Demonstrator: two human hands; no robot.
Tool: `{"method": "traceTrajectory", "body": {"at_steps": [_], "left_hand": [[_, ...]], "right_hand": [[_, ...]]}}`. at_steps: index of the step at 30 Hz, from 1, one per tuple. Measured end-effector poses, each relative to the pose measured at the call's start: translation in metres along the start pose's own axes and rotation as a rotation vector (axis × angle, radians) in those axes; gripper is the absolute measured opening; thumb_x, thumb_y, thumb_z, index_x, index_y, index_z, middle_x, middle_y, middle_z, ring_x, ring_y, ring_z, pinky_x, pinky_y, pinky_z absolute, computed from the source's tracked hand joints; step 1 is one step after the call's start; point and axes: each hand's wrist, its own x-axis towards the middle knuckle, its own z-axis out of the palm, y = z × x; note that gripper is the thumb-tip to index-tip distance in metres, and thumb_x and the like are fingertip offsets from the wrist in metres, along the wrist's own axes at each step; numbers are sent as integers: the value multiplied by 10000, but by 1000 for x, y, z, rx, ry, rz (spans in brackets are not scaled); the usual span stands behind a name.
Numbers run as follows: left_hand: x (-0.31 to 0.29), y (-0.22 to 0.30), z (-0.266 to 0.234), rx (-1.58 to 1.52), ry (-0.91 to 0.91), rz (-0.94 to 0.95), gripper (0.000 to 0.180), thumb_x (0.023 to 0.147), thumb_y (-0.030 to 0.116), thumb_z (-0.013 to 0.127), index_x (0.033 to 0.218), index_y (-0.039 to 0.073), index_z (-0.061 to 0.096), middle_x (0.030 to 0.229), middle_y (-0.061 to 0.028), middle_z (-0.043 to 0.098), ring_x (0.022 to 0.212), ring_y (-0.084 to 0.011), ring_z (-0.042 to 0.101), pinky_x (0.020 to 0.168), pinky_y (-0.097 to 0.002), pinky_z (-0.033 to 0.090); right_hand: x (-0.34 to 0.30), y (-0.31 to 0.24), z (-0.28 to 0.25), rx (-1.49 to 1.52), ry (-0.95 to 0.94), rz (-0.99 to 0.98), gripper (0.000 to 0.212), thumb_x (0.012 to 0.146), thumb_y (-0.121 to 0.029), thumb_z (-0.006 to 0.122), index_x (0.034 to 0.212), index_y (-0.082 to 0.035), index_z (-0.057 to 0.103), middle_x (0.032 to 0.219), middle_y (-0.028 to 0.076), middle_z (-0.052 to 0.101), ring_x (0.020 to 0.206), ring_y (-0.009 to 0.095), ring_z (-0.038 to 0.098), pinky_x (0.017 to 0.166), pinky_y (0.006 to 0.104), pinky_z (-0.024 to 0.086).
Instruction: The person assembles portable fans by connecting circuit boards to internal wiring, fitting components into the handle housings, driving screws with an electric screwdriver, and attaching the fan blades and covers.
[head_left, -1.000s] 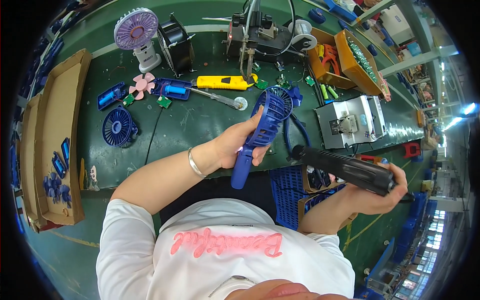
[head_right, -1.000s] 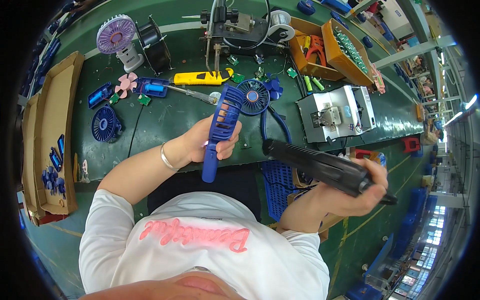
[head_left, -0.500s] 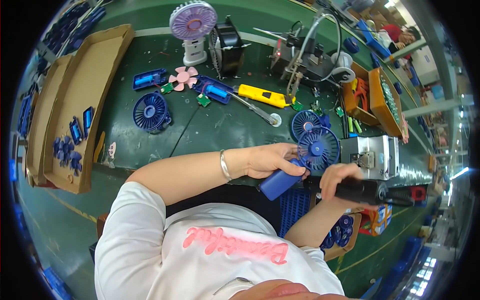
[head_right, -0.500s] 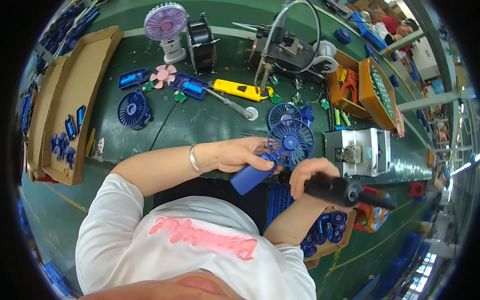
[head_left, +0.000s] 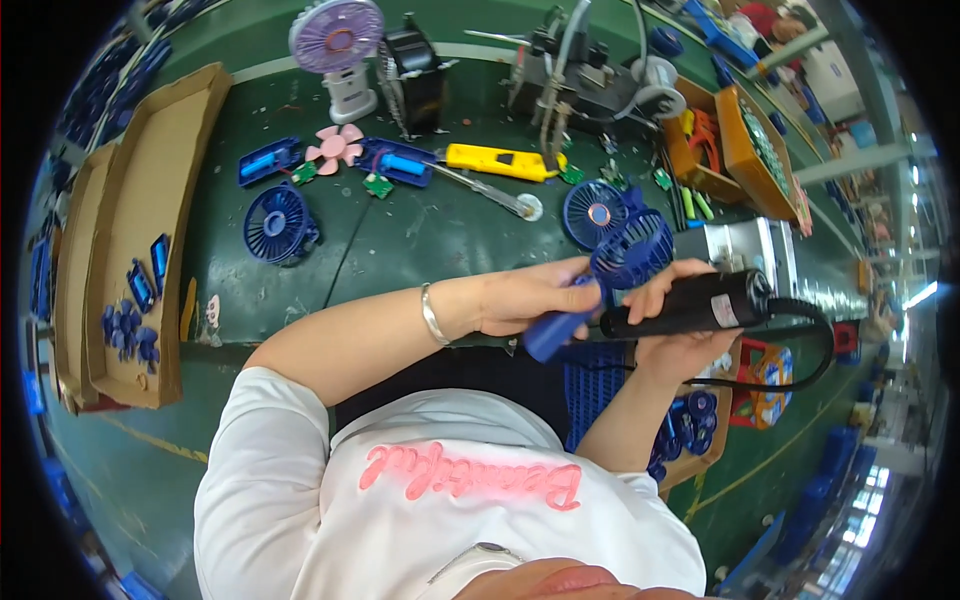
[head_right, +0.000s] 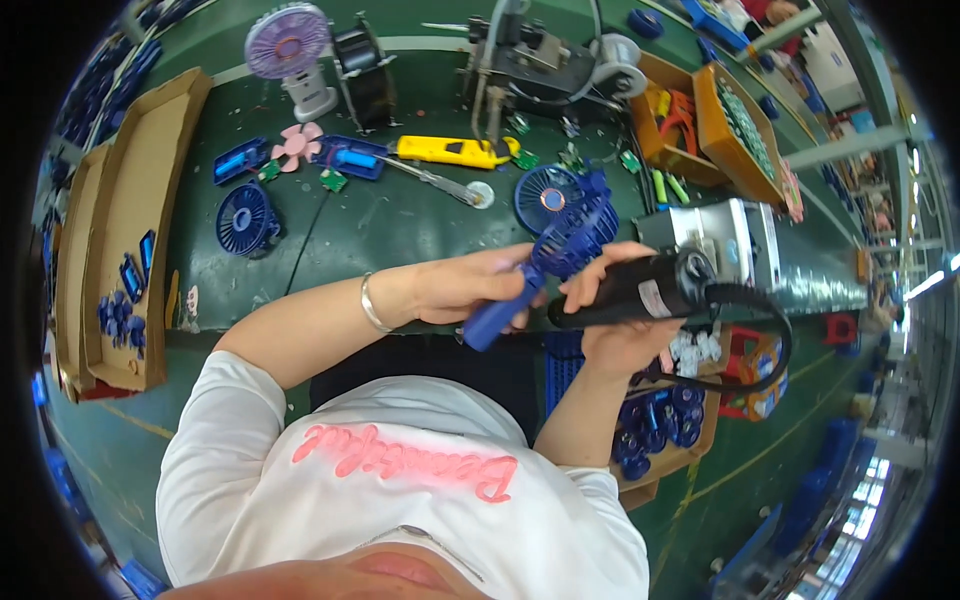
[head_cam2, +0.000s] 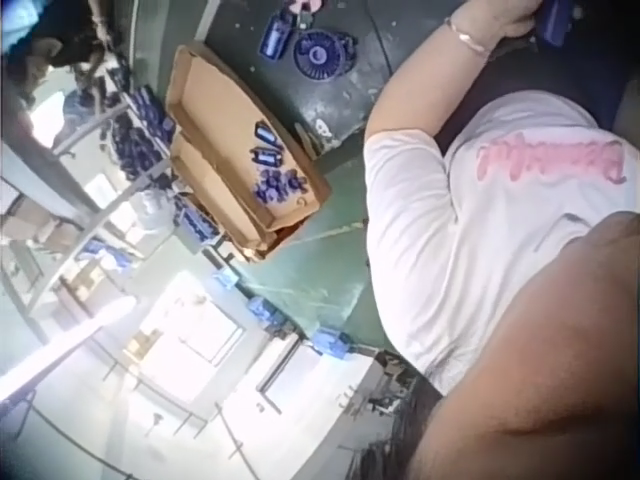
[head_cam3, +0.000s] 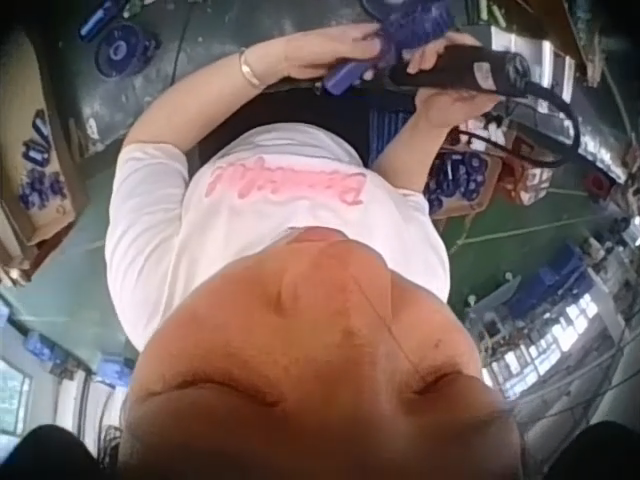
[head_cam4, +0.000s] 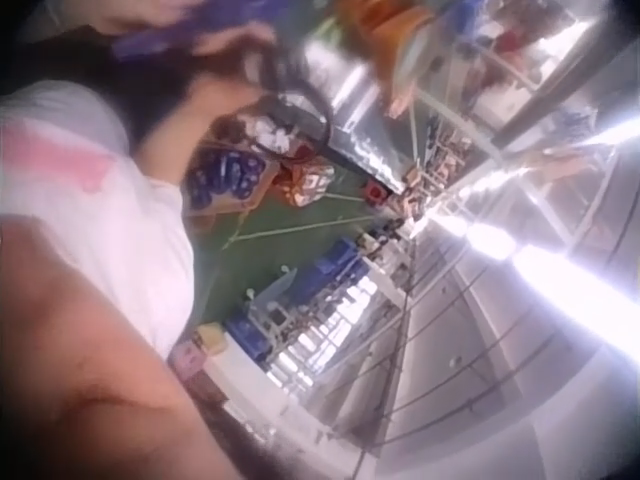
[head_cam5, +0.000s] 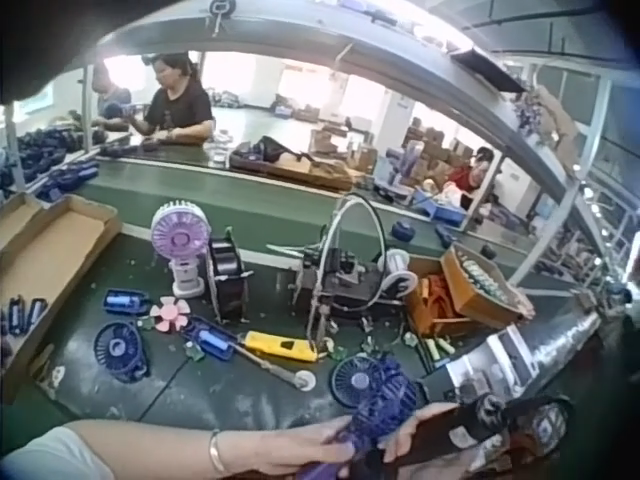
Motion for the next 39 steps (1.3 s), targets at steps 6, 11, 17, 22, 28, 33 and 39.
{"method": "traceTrajectory", "body": {"at_steps": [6,11,17,22,28,33,39], "left_hand": [[3,1,-1,-205,136,-29,295,810,110,595,1078,39,493,1003,-125,590,689,-155,565,640,-301,507],[6,-2,0,-10,150,-98,385,798,91,580,1162,-4,499,941,-129,634,774,-169,639,734,-310,553],[7,-7,0,171,197,-85,374,759,49,639,1109,-30,536,942,-126,650,746,-144,630,703,-283,546],[2,3,13,302,250,-97,294,770,45,619,1051,-33,575,922,-105,661,743,-133,621,694,-271,533],[2,1,13,349,291,-104,260,783,50,603,1029,-31,588,910,-100,667,734,-127,615,683,-265,524],[6,-5,8,338,290,-105,257,780,52,604,1023,-30,590,904,-98,666,729,-126,614,681,-266,525],[8,-7,2,274,267,-133,266,806,57,623,1057,-9,562,956,-109,660,736,-124,615,698,-265,530]], "right_hand": [[-4,-54,18,101,228,-453,846,831,-763,343,1148,-3,533,646,94,536,494,214,530,511,387,472],[-19,-40,48,84,211,-652,674,901,-673,388,1187,-70,482,688,67,516,510,191,506,510,370,489],[-18,-19,51,8,170,-639,693,885,-662,378,1179,-52,526,698,83,525,500,203,507,517,369,483],[-18,-10,49,11,133,-642,715,867,-699,392,1138,-51,524,695,81,523,503,202,512,517,371,487],[-18,-5,45,17,177,-631,712,850,-723,404,1054,-50,517,681,84,516,500,204,514,509,374,487],[-18,-7,38,8,91,-633,729,851,-733,399,1070,-45,499,685,89,512,496,207,511,501,382,489],[-21,-16,45,-145,159,-696,701,874,-718,374,1067,-53,486,678,85,502,490,203,501,494,373,488]]}}
